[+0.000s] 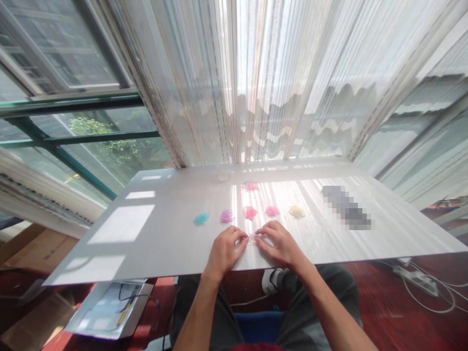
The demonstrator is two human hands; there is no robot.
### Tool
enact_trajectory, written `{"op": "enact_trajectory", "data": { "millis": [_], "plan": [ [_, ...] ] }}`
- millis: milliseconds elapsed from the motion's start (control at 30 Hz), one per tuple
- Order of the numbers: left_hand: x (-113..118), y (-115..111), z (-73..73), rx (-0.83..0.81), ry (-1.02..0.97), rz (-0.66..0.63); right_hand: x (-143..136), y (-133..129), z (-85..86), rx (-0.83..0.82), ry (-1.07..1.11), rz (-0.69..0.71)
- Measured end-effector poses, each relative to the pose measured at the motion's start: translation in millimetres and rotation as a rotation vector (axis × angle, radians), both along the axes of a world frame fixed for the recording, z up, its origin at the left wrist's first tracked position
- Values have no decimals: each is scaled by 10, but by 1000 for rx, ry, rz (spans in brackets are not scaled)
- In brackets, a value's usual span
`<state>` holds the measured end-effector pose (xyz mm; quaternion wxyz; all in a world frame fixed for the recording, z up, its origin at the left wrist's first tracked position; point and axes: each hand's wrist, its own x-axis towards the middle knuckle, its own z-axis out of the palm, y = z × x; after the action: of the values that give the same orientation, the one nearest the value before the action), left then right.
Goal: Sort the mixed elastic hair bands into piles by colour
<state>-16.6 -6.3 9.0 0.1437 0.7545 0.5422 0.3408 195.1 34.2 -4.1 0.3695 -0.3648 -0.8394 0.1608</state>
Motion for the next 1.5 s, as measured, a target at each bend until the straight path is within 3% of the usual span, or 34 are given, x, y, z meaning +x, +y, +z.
{"op": "enact_trajectory", "data": {
  "millis": [600, 1500],
  "plan": [
    [-22, -18, 27, 11, -38, 1, 27, 6, 8, 14, 36, 60],
    [-40, -16, -11, 15, -98, -36, 37, 18, -11, 19, 65, 36]
  ]
}}
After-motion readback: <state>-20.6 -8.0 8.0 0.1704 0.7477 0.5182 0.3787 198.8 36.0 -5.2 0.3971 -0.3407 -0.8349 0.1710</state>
